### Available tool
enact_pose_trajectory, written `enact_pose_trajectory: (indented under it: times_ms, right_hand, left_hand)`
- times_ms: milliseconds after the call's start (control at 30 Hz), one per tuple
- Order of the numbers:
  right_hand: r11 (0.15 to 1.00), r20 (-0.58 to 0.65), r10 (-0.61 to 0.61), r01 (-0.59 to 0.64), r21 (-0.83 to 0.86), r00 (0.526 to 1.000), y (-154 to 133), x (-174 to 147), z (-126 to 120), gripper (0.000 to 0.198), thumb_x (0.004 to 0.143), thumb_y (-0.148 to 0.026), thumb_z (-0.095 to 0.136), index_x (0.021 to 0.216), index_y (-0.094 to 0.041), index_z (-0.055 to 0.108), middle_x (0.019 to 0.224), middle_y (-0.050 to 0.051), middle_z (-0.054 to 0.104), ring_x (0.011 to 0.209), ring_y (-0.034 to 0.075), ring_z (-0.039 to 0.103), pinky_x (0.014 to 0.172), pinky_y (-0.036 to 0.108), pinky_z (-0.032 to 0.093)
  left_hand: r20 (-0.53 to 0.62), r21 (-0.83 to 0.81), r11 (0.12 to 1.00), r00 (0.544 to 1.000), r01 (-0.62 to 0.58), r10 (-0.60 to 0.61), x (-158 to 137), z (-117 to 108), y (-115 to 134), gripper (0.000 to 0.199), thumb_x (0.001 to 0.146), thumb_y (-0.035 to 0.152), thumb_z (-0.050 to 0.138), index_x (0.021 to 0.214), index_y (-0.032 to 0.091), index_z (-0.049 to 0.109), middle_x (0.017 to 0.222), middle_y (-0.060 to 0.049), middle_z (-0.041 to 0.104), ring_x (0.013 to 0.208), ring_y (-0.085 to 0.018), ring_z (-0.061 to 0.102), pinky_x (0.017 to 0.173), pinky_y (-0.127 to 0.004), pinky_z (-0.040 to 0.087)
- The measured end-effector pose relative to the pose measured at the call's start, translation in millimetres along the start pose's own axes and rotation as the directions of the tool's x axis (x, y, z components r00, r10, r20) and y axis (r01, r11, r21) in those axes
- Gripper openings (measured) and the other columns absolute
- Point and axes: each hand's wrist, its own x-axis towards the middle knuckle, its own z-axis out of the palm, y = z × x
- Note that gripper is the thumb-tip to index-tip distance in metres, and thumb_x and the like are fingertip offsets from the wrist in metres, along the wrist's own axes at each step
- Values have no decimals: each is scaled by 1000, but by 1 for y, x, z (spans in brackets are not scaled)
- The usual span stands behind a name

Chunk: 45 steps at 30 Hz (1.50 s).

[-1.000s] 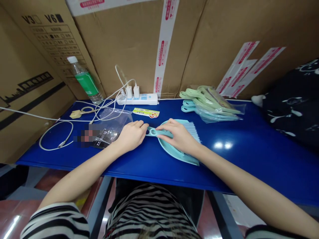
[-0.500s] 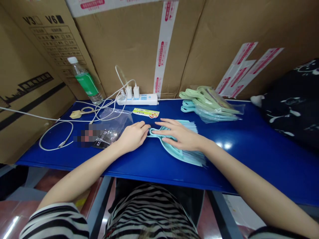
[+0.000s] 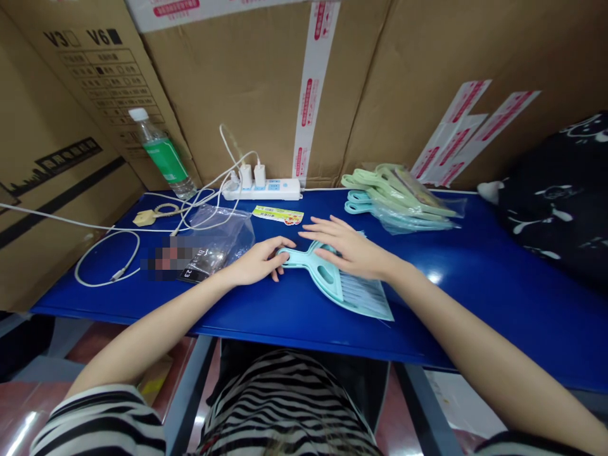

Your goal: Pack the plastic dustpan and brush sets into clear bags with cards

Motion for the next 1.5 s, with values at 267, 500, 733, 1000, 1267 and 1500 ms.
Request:
enact_pose_trajectory:
  times_ms: [267, 500, 733, 1000, 1267, 1500]
  right_hand:
    - [998, 72, 35, -31, -57, 997, 2, -1, 13, 48, 97, -43, 35, 141, -27, 46, 145, 9, 48, 139, 30, 35, 111, 64, 21]
    - [998, 86, 14, -9, -61, 996, 0, 0, 13, 52, 98, -45, 32, 143, -21, 43, 147, 12, 45, 139, 29, 33, 113, 61, 21]
    - [999, 62, 27, -24, -37, 998, 1, 0, 15, 52, 98, -46, 30, 141, -22, 46, 145, 11, 48, 138, 27, 36, 114, 57, 21]
    - [1000, 46, 11, -10, -24, 999, 1, 1, 15, 52, 98, -47, 29, 140, -22, 47, 144, 12, 49, 137, 26, 37, 113, 59, 22]
    - [999, -13, -26, 26, -26, 1000, 4, 2, 21, 51, 98, -44, 28, 135, -19, 53, 134, 14, 58, 128, 28, 48, 109, 59, 30]
    - [992, -120, -121, 118, -34, 985, 8, 6, 26, 45, 97, -38, 33, 125, -18, 61, 120, 14, 66, 113, 28, 57, 97, 54, 42]
  left_hand:
    - [231, -245, 958, 968, 152, -94, 1, 2, 0, 34, 99, 30, 34, 123, 12, 51, 77, -4, 67, 51, -8, 60, 48, -20, 50]
    - [224, -287, 937, 965, 202, -139, 2, 1, -6, 41, 90, 35, 57, 124, 13, 54, 79, -3, 69, 51, -8, 60, 51, -21, 49]
    - [221, -251, 948, 965, 198, -143, 1, 1, -4, 49, 88, 37, 60, 128, 9, 53, 61, 2, 64, 47, -9, 59, 48, -20, 46]
    - [219, -239, 953, 966, 189, -136, 0, 1, -5, 49, 87, 37, 60, 126, 9, 52, 65, 0, 66, 47, -10, 60, 47, -21, 46]
    - [233, -256, 952, 966, 170, -110, -1, 2, 2, 34, 89, 32, 58, 116, 13, 50, 75, -1, 68, 47, -9, 61, 45, -20, 45]
    - [201, -221, 965, 975, 140, -96, -1, 4, 0, 25, 88, 34, 57, 101, 16, 46, 71, 3, 63, 43, -7, 56, 43, -18, 43]
